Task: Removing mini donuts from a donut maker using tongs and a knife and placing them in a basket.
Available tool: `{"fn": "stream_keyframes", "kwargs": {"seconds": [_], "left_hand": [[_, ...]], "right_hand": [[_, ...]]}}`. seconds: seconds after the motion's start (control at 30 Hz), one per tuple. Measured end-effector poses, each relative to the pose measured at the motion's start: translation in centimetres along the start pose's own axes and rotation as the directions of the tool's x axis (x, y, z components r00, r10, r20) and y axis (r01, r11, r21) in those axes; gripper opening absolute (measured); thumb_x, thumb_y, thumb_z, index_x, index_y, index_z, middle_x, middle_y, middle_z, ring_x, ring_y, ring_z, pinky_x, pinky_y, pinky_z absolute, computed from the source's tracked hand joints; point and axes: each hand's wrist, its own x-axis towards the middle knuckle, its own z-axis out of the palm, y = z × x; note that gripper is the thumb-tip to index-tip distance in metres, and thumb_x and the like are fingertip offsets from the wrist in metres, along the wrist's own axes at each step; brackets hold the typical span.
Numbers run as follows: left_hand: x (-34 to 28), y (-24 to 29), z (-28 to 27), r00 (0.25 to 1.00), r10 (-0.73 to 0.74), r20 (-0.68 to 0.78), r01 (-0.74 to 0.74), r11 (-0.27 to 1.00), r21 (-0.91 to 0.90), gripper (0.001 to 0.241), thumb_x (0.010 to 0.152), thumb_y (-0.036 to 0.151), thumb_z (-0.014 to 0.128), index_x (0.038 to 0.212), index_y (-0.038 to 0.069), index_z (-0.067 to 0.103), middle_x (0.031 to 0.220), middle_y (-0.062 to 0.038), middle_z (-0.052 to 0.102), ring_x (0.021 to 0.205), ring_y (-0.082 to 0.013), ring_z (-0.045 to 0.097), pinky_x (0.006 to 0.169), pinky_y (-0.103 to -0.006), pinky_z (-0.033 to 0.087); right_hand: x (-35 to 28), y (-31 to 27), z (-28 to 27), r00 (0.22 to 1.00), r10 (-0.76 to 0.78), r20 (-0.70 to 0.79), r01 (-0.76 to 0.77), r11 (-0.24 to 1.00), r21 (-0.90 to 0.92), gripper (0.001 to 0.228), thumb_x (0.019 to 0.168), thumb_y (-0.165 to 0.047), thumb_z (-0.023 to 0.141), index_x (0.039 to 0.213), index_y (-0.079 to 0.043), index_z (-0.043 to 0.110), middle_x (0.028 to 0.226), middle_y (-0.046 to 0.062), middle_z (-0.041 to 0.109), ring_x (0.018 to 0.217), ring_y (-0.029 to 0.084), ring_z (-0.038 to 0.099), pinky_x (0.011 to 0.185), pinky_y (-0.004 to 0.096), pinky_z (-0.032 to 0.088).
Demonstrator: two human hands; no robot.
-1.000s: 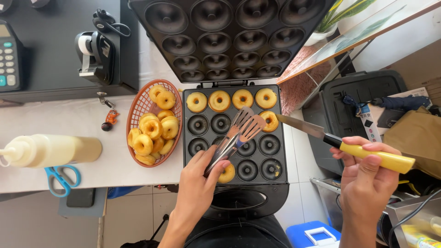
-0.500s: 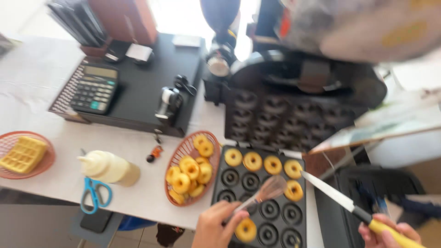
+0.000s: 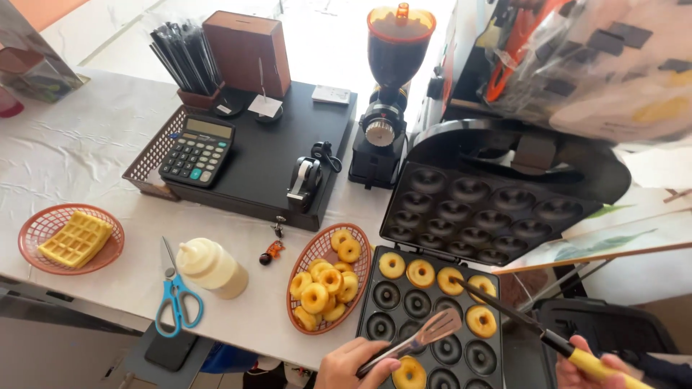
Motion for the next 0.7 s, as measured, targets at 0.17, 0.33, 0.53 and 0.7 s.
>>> {"fn": "stream_keyframes", "kwargs": {"seconds": [0.17, 0.33, 0.53, 0.7], "left_hand": [[0.2, 1.0, 0.0, 1.000, -0.009, -0.026, 0.009, 1.000, -0.012, 0.025, 0.086, 0.028, 0.083, 0.095, 0.005, 0.076, 0.074, -0.010, 0.071, 0.064, -0.0229, 0.072, 0.059, -0.0334, 0.055], [0.7, 2.9, 0.1, 0.997, -0.075, -0.021, 0.075, 0.997, 0.007, 0.025, 0.088, 0.028, 0.080, 0.089, 0.004, 0.072, 0.073, -0.010, 0.069, 0.065, -0.0241, 0.069, 0.061, -0.0345, 0.054], [0.6, 5.9, 0.2, 0.994, -0.111, -0.008, 0.111, 0.994, 0.024, 0.027, 0.087, 0.027, 0.078, 0.096, 0.003, 0.069, 0.077, -0.011, 0.067, 0.067, -0.0248, 0.065, 0.062, -0.0351, 0.052], [0.5, 5.8, 1.1, 0.993, -0.113, -0.046, 0.114, 0.993, 0.028, 0.029, 0.088, 0.027, 0.076, 0.102, 0.003, 0.069, 0.080, -0.010, 0.069, 0.068, -0.0233, 0.066, 0.063, -0.0342, 0.053]], "right_hand": [[1.3, -1.6, 5.1, 0.978, 0.084, -0.189, -0.080, 0.996, 0.027, 0.028, 0.118, -0.026, 0.053, 0.124, 0.001, 0.061, 0.144, 0.031, 0.059, 0.114, 0.039, 0.061, 0.097, 0.040, 0.053], [1.1, -1.9, 10.5, 0.919, 0.087, -0.385, -0.164, 0.971, -0.172, 0.019, 0.116, -0.019, 0.053, 0.111, -0.002, 0.059, 0.132, 0.028, 0.065, 0.111, 0.040, 0.065, 0.099, 0.042, 0.055], [1.1, -1.0, 21.5, 0.913, -0.138, -0.385, -0.067, 0.879, -0.473, 0.013, 0.118, -0.013, 0.052, 0.116, 0.000, 0.056, 0.123, 0.027, 0.065, 0.107, 0.031, 0.066, 0.098, 0.040, 0.055], [1.8, -0.6, 22.7, 0.908, -0.105, -0.406, -0.111, 0.873, -0.475, 0.015, 0.111, -0.011, 0.054, 0.120, 0.001, 0.057, 0.124, 0.026, 0.067, 0.097, 0.028, 0.067, 0.095, 0.036, 0.055]]}}
